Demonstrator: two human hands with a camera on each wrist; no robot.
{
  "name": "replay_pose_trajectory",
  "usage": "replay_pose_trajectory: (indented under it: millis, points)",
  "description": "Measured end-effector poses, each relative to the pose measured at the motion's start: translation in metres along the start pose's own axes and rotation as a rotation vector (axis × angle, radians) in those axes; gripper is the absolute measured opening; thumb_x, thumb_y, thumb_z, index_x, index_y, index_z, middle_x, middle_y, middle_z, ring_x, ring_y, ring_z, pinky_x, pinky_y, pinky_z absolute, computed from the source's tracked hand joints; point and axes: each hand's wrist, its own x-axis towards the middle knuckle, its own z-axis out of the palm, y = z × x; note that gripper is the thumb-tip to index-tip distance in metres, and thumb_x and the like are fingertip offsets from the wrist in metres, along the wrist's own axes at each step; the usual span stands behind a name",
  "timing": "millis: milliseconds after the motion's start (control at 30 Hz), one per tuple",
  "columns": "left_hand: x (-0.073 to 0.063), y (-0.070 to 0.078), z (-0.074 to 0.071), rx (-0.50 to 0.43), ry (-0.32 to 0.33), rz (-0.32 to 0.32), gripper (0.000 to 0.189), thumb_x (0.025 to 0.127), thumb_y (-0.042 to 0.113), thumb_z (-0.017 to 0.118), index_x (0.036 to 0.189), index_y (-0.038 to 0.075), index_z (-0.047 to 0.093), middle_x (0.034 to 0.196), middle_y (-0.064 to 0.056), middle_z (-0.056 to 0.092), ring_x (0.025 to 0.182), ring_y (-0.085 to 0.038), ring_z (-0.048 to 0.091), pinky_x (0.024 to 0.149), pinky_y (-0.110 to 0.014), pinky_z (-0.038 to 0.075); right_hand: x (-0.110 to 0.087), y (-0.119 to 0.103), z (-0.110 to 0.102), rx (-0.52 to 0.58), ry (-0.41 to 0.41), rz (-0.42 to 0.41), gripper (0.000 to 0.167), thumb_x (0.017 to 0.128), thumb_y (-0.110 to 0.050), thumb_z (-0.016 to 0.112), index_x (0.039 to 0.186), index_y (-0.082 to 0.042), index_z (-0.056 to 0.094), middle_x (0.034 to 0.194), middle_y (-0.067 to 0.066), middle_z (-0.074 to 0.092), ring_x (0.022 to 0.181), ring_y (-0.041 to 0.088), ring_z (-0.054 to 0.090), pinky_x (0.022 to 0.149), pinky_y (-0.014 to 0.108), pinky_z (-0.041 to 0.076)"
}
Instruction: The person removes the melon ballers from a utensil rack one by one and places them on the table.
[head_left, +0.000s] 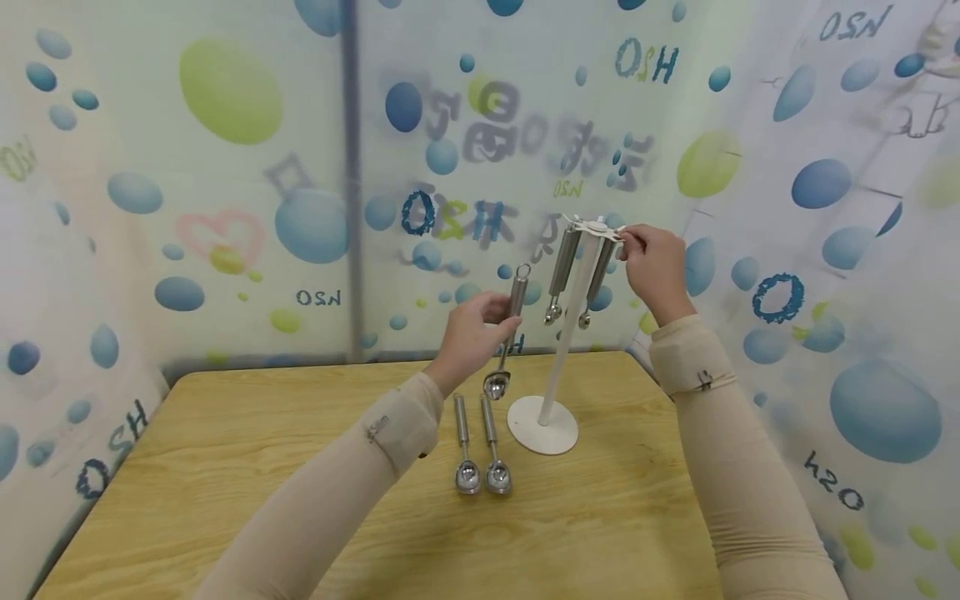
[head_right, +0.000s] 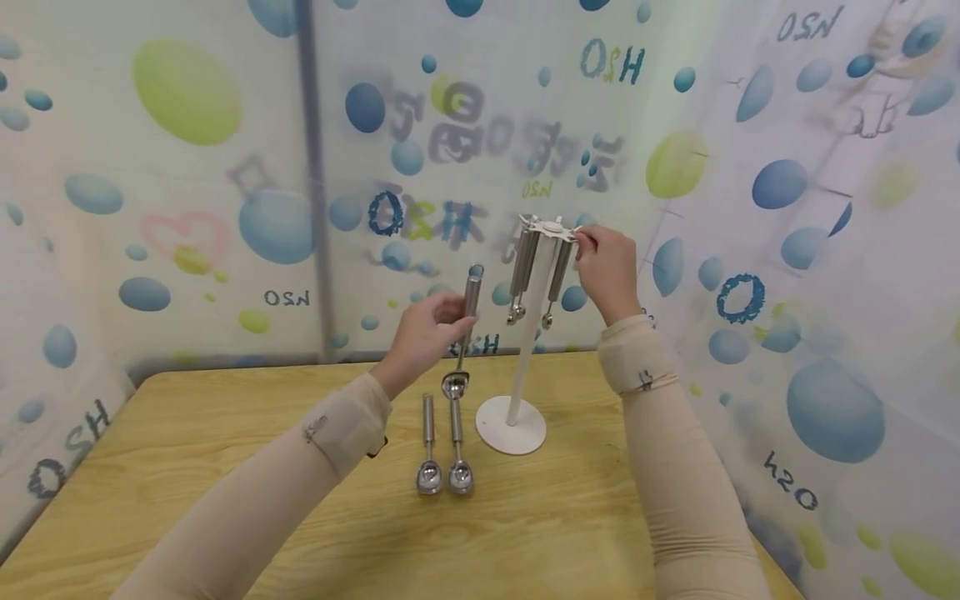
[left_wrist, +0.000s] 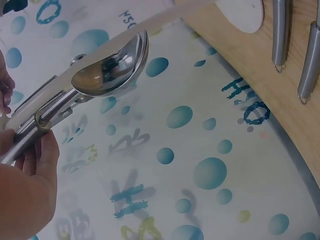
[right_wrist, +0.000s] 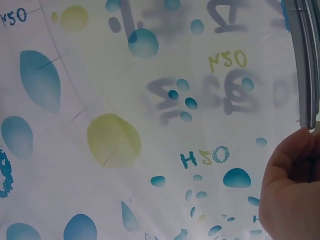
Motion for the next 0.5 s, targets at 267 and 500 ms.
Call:
replay_pose_trajectory:
  millis: [267,500]
  points:
    - [-0.006,-0.008,-0.007,0.016,0.005,-0.018,0.027,0.097,0.017,0.071,0.122,0.008,0.066,0.111,-0.004,0.072,0.102,-0.018,0.068,0.087,-0.035,0.058,0.006,0.007,0.002,0.016,-0.004,0.023,0.026,0.106,-0.01,0.054,0.114,0.004,0.073,0.092,0.024,0.072,0.084,0.032,0.066,0.066,0.023,0.043]
    - [-0.01,-0.017,-0.014,0.028,0.01,-0.046,0.029,0.096,0.017,0.072,0.123,0.007,0.066,0.111,-0.004,0.073,0.101,-0.018,0.068,0.085,-0.035,0.059,0.007,0.011,0.002,0.046,-0.004,0.046,0.025,0.105,-0.012,0.056,0.112,0.004,0.074,0.091,0.023,0.072,0.071,0.006,0.058,0.059,0.017,0.042]
